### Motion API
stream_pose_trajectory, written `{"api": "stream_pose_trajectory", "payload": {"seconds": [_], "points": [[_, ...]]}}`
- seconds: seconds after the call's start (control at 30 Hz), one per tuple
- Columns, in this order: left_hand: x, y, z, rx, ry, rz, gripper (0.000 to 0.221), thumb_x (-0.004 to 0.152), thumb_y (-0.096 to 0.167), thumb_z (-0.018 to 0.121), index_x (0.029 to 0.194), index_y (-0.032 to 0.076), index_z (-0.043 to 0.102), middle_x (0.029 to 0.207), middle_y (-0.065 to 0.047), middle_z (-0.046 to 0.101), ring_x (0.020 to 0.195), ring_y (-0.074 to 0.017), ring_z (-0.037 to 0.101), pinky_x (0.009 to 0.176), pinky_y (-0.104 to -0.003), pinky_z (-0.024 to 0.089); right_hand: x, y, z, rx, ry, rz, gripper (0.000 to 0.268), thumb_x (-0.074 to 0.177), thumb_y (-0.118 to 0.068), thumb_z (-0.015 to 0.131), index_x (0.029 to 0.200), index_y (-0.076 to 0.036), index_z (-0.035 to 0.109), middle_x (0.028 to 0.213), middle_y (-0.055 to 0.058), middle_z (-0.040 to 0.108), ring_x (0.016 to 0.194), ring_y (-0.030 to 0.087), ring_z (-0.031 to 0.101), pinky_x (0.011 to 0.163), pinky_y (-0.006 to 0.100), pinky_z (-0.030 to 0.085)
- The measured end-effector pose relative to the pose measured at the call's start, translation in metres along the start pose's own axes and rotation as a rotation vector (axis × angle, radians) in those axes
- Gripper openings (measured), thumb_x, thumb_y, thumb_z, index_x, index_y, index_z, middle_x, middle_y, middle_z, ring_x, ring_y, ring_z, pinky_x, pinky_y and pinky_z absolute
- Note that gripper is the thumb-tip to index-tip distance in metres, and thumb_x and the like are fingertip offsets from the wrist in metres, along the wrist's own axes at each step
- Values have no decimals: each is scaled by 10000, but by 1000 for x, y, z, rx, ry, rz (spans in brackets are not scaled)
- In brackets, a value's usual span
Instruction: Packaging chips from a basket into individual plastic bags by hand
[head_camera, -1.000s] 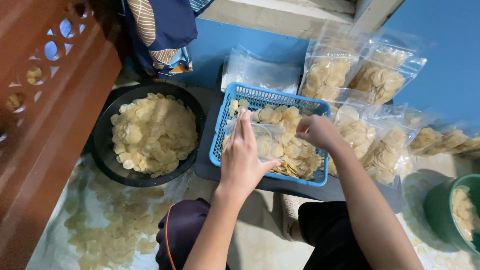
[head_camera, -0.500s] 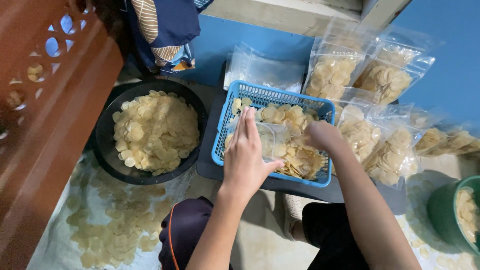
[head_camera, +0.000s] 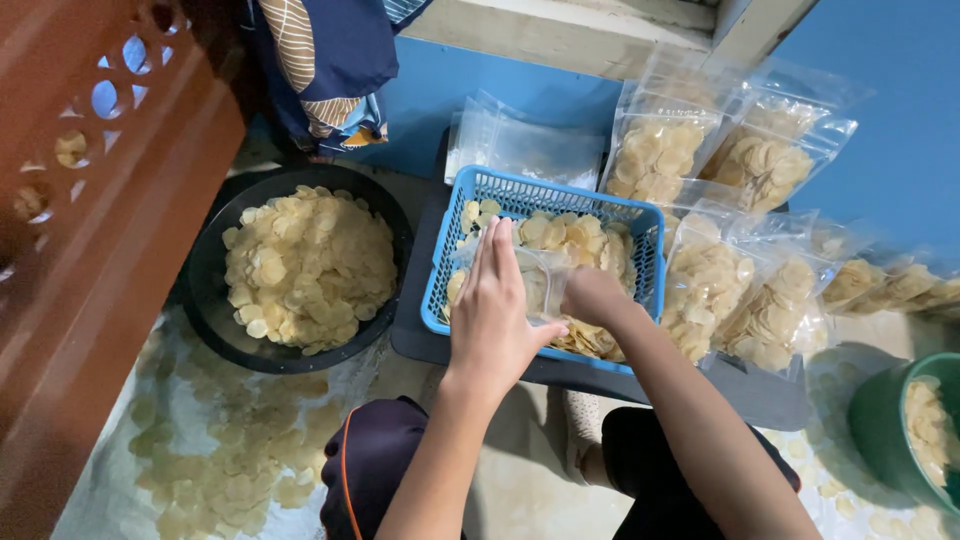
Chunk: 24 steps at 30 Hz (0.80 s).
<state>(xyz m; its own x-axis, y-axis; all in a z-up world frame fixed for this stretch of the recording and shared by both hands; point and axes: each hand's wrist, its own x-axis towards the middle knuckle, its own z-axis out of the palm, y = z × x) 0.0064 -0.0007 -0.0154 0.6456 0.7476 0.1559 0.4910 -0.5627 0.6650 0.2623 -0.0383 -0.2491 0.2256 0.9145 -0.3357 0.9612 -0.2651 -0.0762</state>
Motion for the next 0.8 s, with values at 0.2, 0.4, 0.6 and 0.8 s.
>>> {"api": "stream_pose_trajectory", "payload": {"seconds": [0.2, 0.4, 0.6, 0.8], "points": [[1, -3, 0, -3, 10, 12, 1299, 497, 187, 1018, 1515, -55, 249, 1507, -352, 391, 1404, -489, 415, 1106, -542, 403, 10, -1, 7, -107, 105, -44, 264, 738, -366, 800, 818, -124, 731, 757, 90, 741, 780, 322, 772, 697, 474, 625], [0, -2, -2, -11, 6, 6, 1295, 500, 178, 1017, 1516, -56, 248, 1507, -352, 392, 1404, -486, 418, 1105, -534, 404, 8, -7, -5, -139, 106, -56, 318, 695, -403, 871, 776, -126, 738, 726, 82, 735, 763, 310, 775, 661, 466, 633], [-1, -2, 0, 1, -1, -3, 1290, 511, 201, 1018, 1518, -51, 253, 1513, -343, 393, 1411, -475, 414, 1113, -522, 399, -34, -23, -84, 204, 170, 98, 240, 808, -381, 758, 956, -192, 748, 853, 211, 733, 930, 451, 717, 791, 569, 577], [-1, 4, -3, 8, -5, -7, 1298, 507, 194, 1029, 1520, -64, 261, 1499, -360, 406, 1403, -482, 422, 1109, -532, 404, -94, -78, -177, 951, 953, -137, 121, 987, -101, 772, 1099, -60, 752, 625, 37, 617, 572, 99, 571, 564, 241, 486]]}}
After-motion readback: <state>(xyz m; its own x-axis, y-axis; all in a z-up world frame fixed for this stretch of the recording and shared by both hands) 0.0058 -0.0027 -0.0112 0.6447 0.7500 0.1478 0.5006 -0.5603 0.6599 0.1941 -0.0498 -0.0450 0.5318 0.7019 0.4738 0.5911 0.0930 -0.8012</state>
